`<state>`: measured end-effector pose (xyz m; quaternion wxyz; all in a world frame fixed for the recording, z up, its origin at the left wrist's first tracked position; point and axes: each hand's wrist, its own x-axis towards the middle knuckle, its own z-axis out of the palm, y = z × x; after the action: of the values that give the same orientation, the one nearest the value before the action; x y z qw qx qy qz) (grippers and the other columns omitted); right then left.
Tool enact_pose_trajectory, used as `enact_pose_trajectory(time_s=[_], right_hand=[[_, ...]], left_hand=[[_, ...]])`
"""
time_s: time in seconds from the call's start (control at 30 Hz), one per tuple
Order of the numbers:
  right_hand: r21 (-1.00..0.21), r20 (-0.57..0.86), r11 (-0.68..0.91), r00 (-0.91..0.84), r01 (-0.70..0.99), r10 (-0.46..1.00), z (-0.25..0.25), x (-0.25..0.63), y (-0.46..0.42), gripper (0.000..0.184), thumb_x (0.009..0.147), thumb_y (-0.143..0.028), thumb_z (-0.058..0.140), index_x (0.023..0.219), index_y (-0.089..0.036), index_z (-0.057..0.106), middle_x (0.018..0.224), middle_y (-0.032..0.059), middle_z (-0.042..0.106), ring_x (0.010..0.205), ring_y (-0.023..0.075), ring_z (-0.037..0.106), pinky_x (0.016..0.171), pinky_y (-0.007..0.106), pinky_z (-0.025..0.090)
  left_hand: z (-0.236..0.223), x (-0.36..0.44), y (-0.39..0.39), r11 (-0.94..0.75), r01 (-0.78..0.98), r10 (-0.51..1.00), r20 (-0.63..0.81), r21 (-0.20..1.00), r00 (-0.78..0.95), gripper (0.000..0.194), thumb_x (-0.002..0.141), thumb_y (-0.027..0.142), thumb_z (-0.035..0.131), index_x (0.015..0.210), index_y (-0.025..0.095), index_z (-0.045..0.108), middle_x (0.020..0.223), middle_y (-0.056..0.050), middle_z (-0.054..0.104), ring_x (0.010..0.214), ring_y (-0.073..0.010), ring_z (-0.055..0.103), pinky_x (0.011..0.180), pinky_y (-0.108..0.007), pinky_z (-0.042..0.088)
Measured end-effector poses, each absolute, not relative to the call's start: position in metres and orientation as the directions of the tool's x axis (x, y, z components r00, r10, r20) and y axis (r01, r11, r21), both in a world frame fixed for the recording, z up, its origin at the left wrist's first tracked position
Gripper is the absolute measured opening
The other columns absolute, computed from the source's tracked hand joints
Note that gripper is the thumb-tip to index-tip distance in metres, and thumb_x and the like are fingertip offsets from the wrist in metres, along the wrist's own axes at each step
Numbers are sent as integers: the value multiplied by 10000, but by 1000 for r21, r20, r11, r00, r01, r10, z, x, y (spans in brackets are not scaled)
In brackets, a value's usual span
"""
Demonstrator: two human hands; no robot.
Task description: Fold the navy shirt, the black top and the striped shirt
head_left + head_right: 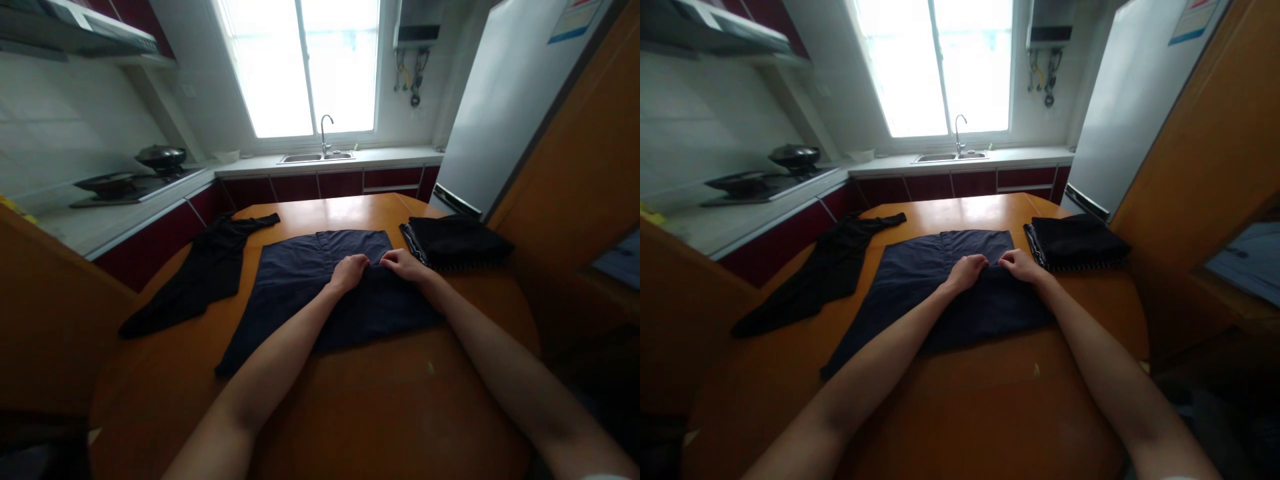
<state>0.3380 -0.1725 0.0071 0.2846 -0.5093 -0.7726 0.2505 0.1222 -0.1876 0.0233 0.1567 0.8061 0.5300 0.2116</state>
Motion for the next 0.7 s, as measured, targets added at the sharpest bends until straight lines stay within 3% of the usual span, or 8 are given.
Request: enact_pose_trajectory(time_s=[0.17, 0.3, 0.4, 0.57, 0.7], right_hand=[[-688, 183, 363, -334, 629, 925, 9, 339, -176, 221, 864, -233, 558, 869, -150, 763, 859, 58, 762, 825, 203, 668, 788, 287, 492], [-506, 182, 250, -181, 826, 966, 8, 328, -181, 184, 909, -275, 570, 932, -213, 742, 912, 48, 751, 940, 233, 647, 924, 393, 427], [-379, 220, 177, -98, 908, 971, 11, 325, -186, 152, 902, -304, 607, 960, -224, 723, 1022, 80, 728, 1074, 287, 594, 984, 470, 367], [-338, 306, 151, -43, 929, 951, 25, 331, -199, 302, 976, -215, 419, 1047, -210, 712, 1151, 106, 696, 1143, 258, 584, 1006, 394, 384], [-337, 378, 315, -179, 887, 908, 25, 322, -215, 413, 959, -170, 353, 1240, -164, 655, 1274, 114, 660, 1216, 221, 566, 1073, 320, 378]], left_hand=[[20, 120, -188, -493, 735, 868, 208, 466, 451, 321, 1016, 406, 467, 1029, 247, 746, 974, -70, 759, 908, -222, 698, 798, -276, 481], [22, 124, -191, -480, 805, 878, 196, 348, 438, 310, 1022, 356, 454, 1064, 231, 734, 1019, -93, 739, 978, -243, 679, 859, -313, 477], [24, 129, -202, -536, 815, 836, 266, 219, 479, 330, 1028, 269, 406, 1203, 227, 683, 1163, -111, 691, 1109, -252, 629, 956, -351, 450], [13, 132, -221, -704, 694, 707, 242, 150, 664, 447, 1037, 317, 354, 1439, 176, 489, 1478, -132, 516, 1384, -266, 443, 1143, -419, 317], [0, 133, -223, -698, 703, 715, 169, 135, 678, 525, 1041, 374, 299, 1516, 167, 382, 1591, -126, 370, 1485, -267, 300, 1200, -464, 225]])
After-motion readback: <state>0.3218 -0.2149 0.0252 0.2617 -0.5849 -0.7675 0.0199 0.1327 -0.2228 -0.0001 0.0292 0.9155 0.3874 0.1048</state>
